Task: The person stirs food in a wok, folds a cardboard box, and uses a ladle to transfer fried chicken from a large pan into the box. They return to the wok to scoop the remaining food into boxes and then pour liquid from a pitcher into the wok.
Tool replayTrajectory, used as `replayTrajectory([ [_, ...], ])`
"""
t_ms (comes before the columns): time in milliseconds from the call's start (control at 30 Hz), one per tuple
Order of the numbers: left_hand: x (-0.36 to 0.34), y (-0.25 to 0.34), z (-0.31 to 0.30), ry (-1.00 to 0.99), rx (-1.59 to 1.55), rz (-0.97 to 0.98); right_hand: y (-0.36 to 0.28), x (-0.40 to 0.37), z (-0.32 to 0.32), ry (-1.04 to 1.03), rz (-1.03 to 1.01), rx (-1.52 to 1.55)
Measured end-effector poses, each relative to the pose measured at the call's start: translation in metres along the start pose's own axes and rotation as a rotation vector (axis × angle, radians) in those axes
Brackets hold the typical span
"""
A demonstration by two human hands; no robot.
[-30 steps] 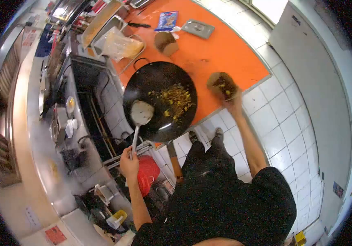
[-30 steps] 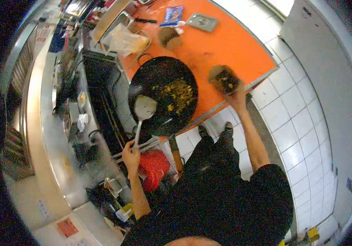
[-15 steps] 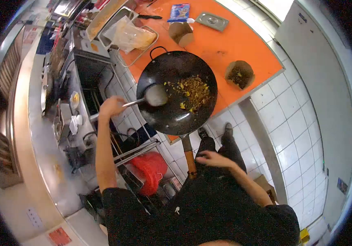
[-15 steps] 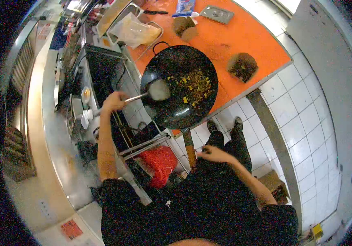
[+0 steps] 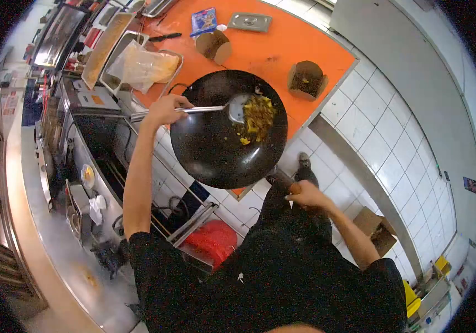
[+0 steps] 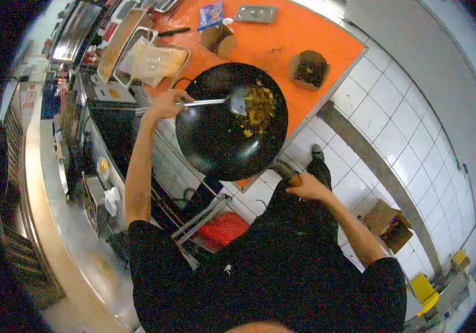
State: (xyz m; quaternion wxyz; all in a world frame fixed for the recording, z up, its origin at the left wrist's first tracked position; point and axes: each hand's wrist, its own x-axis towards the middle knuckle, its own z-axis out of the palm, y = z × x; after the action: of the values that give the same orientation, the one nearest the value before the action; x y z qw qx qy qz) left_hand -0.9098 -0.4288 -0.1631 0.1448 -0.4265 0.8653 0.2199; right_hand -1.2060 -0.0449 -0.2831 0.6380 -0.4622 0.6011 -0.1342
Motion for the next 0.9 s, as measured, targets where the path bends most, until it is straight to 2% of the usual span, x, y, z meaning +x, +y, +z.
replayTrajectory([
  [33, 0.000, 0.022, -0.010, -0.022, 0.034, 0.015, 0.002, 0.002, -0.009, 0.002, -0.035, -0.077],
  [67, 0.001, 0.003, -0.013, 0.055, 0.088, 0.134, 0.003, 0.003, -0.016, -0.016, 0.005, -0.055],
  [100, 0.001, 0.002, -0.030, 0.050, 0.099, 0.155, 0.003, 0.003, -0.022, -0.035, 0.046, -0.028],
  [167, 0.000, 0.007, -0.064, 0.030, 0.307, -0.179, 0.010, 0.009, -0.030, -0.056, 0.098, -0.071],
  [200, 0.010, -0.005, -0.059, 0.149, 0.307, -0.073, 0.006, 0.009, -0.036, -0.052, 0.080, -0.074],
  [233, 0.018, 0.000, -0.056, 0.157, 0.308, -0.071, 0.004, 0.008, -0.038, -0.053, 0.059, -0.083],
  [267, 0.030, 0.008, -0.046, 0.174, 0.335, 0.066, 0.008, 0.009, -0.038, 0.038, 0.010, -0.146],
  [300, 0.035, 0.023, -0.038, 0.189, 0.360, 0.200, 0.004, 0.009, -0.040, 0.039, 0.006, -0.155],
  [333, 0.032, 0.046, -0.034, 0.140, 0.332, 0.207, -0.003, 0.008, -0.044, 0.018, 0.063, -0.169],
  [367, 0.027, 0.071, -0.032, 0.088, 0.306, 0.216, -0.011, 0.005, -0.048, -0.003, 0.121, -0.180],
  [433, 0.003, 0.096, -0.024, 0.068, 0.365, 0.306, -0.022, -0.002, -0.049, -0.042, 0.104, -0.168],
  [500, -0.039, 0.109, -0.015, 0.192, 0.515, 0.488, -0.022, -0.003, -0.048, -0.068, 0.058, -0.128],
  [567, -0.090, 0.122, -0.014, 0.303, 0.610, 0.465, -0.023, -0.002, -0.043, -0.046, 0.088, -0.127],
  [633, -0.142, 0.135, -0.016, 0.313, 0.491, 0.291, -0.017, -0.003, -0.038, -0.019, 0.129, -0.113],
  [667, -0.154, 0.138, -0.006, 0.304, 0.493, 0.295, -0.012, -0.002, -0.035, -0.032, 0.109, -0.090],
  [733, -0.170, 0.138, 0.019, 0.290, 0.497, 0.097, -0.008, 0.003, -0.030, -0.056, 0.108, -0.135],
  [833, -0.171, 0.116, 0.068, 0.335, 0.384, 0.009, -0.019, -0.005, -0.024, -0.071, 0.163, -0.042],
  [867, -0.182, 0.113, 0.078, 0.302, 0.392, -0.123, -0.014, -0.003, -0.021, -0.076, 0.144, -0.034],
  [900, -0.197, 0.112, 0.091, 0.299, 0.398, -0.118, -0.009, -0.003, -0.014, -0.073, 0.142, -0.027],
])
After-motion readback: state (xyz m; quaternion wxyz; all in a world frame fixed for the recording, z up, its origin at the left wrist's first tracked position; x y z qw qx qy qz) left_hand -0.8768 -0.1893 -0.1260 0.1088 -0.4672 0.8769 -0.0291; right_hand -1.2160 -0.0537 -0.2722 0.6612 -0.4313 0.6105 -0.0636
